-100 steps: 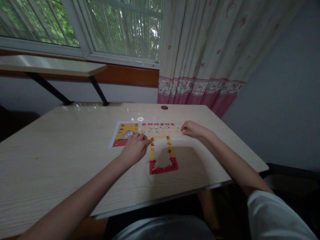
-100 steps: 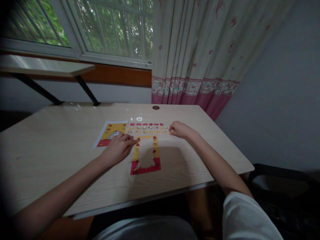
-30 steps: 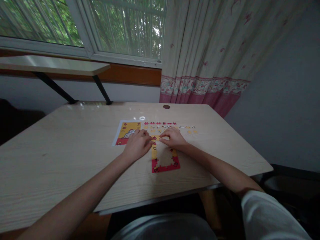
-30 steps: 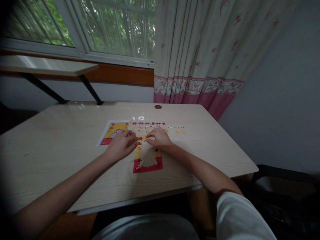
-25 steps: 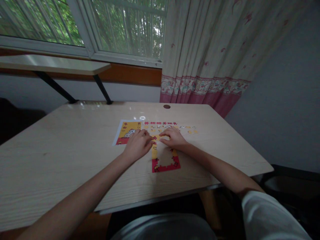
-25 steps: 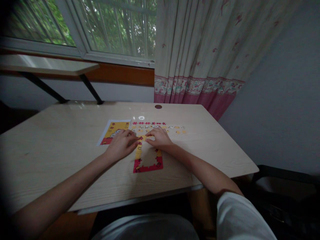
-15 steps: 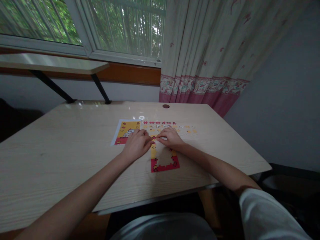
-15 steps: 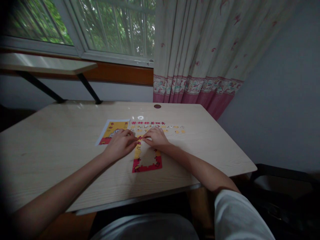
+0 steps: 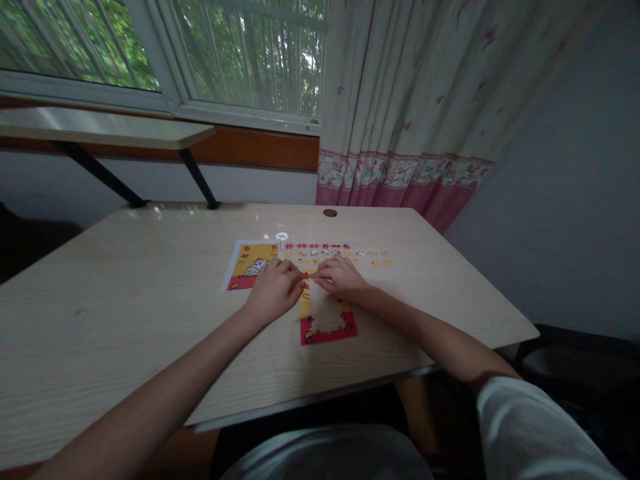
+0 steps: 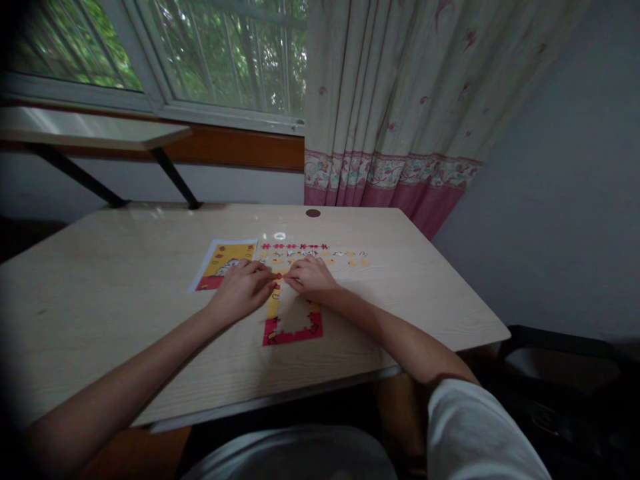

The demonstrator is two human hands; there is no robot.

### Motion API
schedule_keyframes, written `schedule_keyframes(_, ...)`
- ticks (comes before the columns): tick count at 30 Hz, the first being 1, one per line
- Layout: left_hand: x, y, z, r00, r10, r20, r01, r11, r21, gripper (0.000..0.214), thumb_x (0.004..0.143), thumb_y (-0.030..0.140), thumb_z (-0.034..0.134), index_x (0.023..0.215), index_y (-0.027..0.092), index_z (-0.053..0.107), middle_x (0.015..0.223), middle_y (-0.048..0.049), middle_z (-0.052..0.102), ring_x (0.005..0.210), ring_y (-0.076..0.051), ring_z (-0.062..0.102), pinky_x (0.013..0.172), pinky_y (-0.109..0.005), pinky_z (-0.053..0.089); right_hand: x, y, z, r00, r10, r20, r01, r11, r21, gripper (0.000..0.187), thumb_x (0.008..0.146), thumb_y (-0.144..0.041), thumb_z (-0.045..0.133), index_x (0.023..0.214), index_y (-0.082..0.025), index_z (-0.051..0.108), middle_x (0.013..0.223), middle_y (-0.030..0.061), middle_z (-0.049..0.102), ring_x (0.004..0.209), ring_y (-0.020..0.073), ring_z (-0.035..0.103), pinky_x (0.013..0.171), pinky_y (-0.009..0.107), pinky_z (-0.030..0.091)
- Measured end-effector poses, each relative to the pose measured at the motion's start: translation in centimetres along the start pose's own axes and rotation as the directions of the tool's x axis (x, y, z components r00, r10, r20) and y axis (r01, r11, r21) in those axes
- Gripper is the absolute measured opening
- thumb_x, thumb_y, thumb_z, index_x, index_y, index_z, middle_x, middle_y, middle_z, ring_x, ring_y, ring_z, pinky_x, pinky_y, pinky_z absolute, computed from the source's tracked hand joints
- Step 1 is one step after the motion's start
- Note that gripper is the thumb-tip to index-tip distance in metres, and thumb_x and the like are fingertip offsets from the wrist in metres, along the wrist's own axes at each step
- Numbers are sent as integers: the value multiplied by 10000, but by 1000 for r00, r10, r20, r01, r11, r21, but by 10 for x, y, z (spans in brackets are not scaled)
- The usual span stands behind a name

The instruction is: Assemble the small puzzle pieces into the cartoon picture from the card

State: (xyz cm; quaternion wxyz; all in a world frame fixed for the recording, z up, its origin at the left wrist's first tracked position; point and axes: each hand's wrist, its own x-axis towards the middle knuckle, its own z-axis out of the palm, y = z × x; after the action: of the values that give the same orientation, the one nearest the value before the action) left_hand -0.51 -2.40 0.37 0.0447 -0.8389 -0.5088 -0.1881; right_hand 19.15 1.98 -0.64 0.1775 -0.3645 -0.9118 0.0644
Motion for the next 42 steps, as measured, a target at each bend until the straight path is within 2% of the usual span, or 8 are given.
schedule_keyframes(5,0,0,1,1000,18,7,-18,999,-32,244,850,264,466,934,186,682,913,-85,634,886,-260,482,763,-400,381,-6,9,-16,999,-35,3,35,998,50,256,902,-300,484,1053,-218,674,1036,43,668,968,186,516,884,338,316)
schedule_keyframes(10,-2,-3,-1,1000,-4,20,4,1000,-4,248,830,209,461,940,180,681,938,-85,635,888,-263,483,766,-401,382,-19,50,-54,998,18,-60,-17,1000,20,252,889,-295,477,936,-186,700,954,64,692,911,190,556,854,325,350)
schedule_keyframes(14,-2,-4,-1,1000,3,25,-4,1000,9,254,845,198,444,949,176,675,946,-85,632,901,-262,478,779,-398,380,-34,94,-81,985,171,3,-170,984,-57,244,837,-263,504,886,-158,719,842,91,696,754,188,568,721,298,384)
schedule_keyframes(18,-3,-1,-1,999,33,26,-33,999,-5,282,881,200,413,1014,196,662,967,-84,620,911,-258,470,776,-396,379,-51,122,-95,929,362,75,-360,932,-42,250,791,-229,510,880,-137,725,750,75,686,603,139,534,581,254,357)
schedule_keyframes(21,-3,2,-1,997,61,43,-61,998,-3,291,885,188,419,1056,214,653,991,-89,602,919,-257,461,777,-394,379,-59,131,-100,889,446,104,-444,895,-48,248,765,-237,524,857,-131,729,699,58,673,582,123,523,554,236,345)
schedule_keyframes(24,-3,2,-1,994,86,65,-88,996,30,288,872,173,446,1065,225,653,992,-92,589,930,-262,454,784,-397,376,-62,135,-101,872,474,119,-472,880,-53,247,757,-244,525,852,-138,727,698,43,671,590,112,526,554,218,349)
schedule_keyframes(34,-5,-2,-2,991,122,53,-126,989,74,323,879,163,431,1148,199,607,1028,-101,584,934,-267,454,798,-398,383,-65,143,-94,862,485,147,-493,870,17,235,732,-240,534,838,-130,713,697,40,662,589,107,533,537,204,364)
schedule_keyframes(42,-11,-11,-4,998,49,41,-54,990,127,272,874,213,450,1021,186,678,1006,-109,591,944,-287,450,769,-405,385,-66,148,-92,839,503,208,-524,850,58,211,698,-203,559,831,-125,702,684,34,655,567,100,526,533,201,379)
